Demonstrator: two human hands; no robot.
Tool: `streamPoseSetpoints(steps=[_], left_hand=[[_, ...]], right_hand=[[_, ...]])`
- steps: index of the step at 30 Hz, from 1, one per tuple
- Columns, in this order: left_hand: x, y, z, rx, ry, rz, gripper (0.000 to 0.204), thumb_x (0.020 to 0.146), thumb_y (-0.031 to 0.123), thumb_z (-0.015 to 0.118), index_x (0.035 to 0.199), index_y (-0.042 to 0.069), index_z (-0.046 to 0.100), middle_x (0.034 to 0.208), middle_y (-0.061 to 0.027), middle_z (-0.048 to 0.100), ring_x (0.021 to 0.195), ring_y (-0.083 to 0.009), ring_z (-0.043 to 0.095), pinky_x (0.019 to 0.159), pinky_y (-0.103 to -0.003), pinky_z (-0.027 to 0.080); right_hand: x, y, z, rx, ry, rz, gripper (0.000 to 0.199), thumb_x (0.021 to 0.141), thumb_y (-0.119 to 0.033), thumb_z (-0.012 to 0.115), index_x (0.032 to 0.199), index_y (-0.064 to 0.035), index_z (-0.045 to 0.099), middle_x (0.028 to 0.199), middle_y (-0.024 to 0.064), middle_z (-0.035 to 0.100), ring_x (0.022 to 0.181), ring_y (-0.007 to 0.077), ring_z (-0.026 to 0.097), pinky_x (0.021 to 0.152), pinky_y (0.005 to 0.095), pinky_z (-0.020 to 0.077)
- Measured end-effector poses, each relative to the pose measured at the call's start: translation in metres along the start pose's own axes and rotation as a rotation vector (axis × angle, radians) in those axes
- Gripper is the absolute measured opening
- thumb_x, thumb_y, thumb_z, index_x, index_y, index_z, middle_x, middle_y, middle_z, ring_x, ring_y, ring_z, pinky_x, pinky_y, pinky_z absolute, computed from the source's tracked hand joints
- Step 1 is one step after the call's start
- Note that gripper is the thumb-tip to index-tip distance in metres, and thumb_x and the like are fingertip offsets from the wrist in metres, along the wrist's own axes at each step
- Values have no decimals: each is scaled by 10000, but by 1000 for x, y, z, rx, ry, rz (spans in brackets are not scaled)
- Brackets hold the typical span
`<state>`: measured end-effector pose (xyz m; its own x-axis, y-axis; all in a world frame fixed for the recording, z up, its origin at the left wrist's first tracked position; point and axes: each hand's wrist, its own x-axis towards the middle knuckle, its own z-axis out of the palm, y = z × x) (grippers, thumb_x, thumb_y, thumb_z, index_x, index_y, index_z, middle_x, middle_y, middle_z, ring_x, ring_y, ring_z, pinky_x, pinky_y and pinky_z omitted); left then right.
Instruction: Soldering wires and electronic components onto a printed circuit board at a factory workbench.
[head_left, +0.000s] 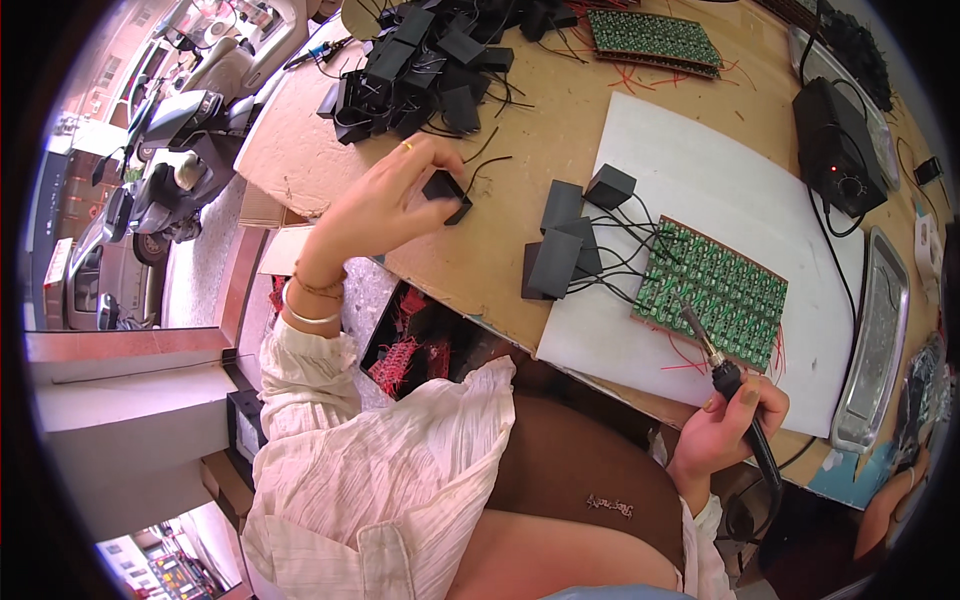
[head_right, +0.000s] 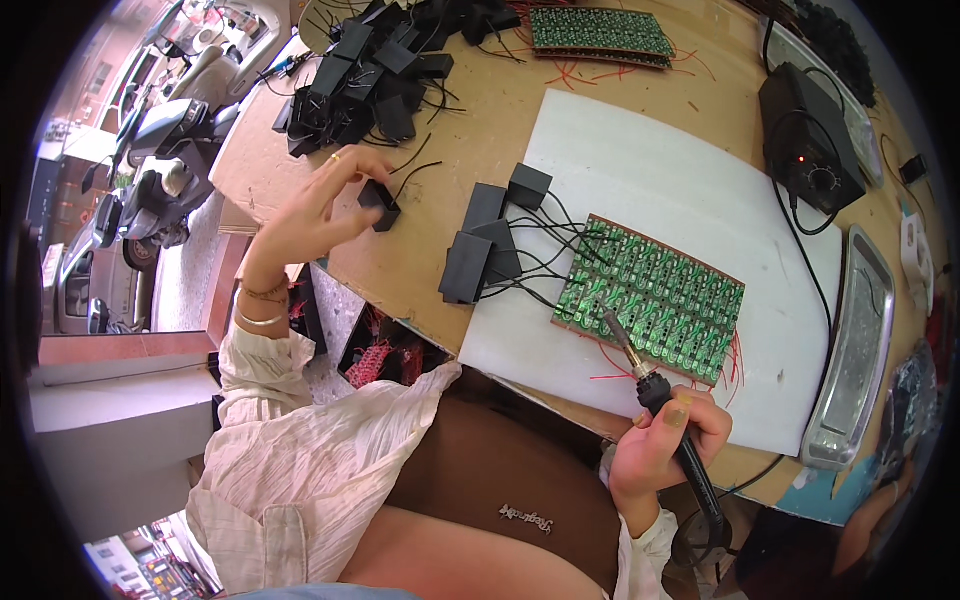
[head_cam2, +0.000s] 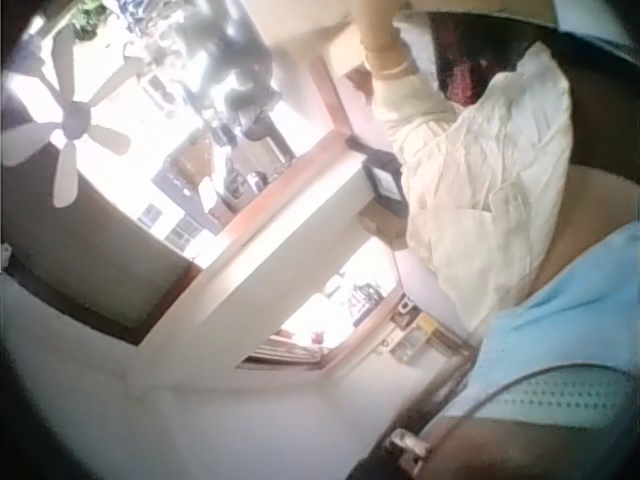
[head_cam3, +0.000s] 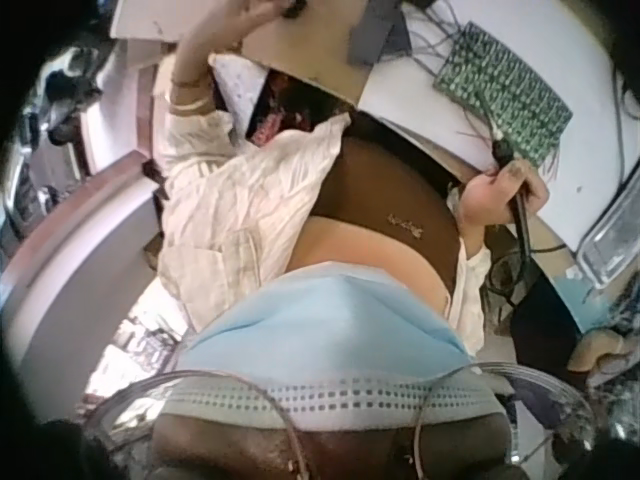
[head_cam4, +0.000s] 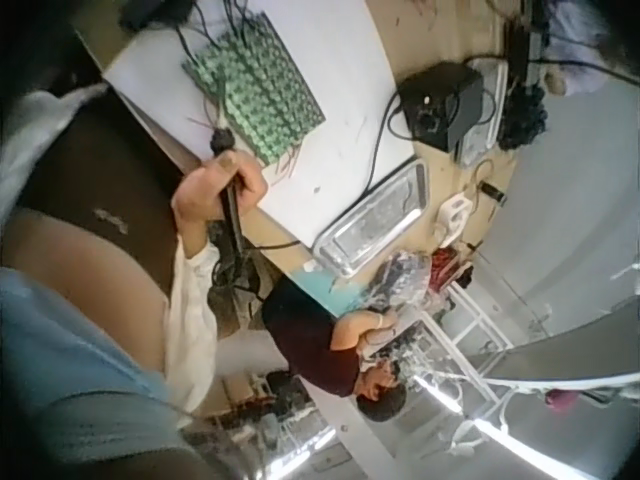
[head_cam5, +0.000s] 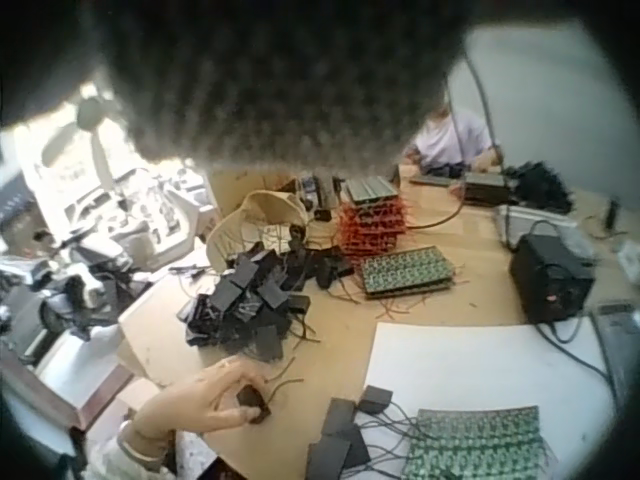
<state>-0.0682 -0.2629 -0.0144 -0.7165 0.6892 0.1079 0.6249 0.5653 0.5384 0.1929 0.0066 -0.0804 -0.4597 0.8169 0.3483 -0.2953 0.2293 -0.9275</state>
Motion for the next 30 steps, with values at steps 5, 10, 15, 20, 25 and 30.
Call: streamPoseSetpoints(steps=[5,10,15,20,25,30], left_hand=[[15,16,27,396,192,-195,491,799,354,778,1046,-33,604,853,-121,628,873,-282,614,812,-365,479],[29,7,27,31,-45,-275,383,789,297,792,950,-23,656,786,-116,612,787,-259,611,724,-353,485],[20,9,35,-1,147,-114,308,802,251,781,918,-10,665,814,-124,617,739,-244,587,685,-352,479],[10,15,33,11,-39,-195,448,707,285,868,922,-35,640,730,-88,618,664,-169,577,613,-299,470],[7,14,23,-24,-229,-181,394,718,220,862,932,-32,648,713,-70,604,651,-127,538,602,-282,451],[7,9,23,-119,-147,-148,262,793,114,794,959,-36,656,762,-34,631,700,-87,536,613,-242,434]], right_hand=[[0,0,0,8,7,2,217,951,-203,614,945,-32,480,764,78,508,531,81,395,412,205,328],[0,-1,0,21,3,-21,222,949,-203,617,958,-31,477,759,76,510,528,82,403,430,211,341],[1,-1,-1,34,-52,-30,233,934,-193,636,969,-27,476,773,86,522,520,87,426,442,219,359],[2,-2,-5,49,-107,5,258,920,-201,661,979,-25,481,811,98,536,537,89,452,452,218,397],[2,-3,-6,58,-104,22,267,912,-204,673,979,-30,482,808,89,538,552,85,460,454,220,423],[3,-2,-6,71,-92,21,279,911,-216,674,983,-34,475,805,95,530,549,90,460,445,223,419]])
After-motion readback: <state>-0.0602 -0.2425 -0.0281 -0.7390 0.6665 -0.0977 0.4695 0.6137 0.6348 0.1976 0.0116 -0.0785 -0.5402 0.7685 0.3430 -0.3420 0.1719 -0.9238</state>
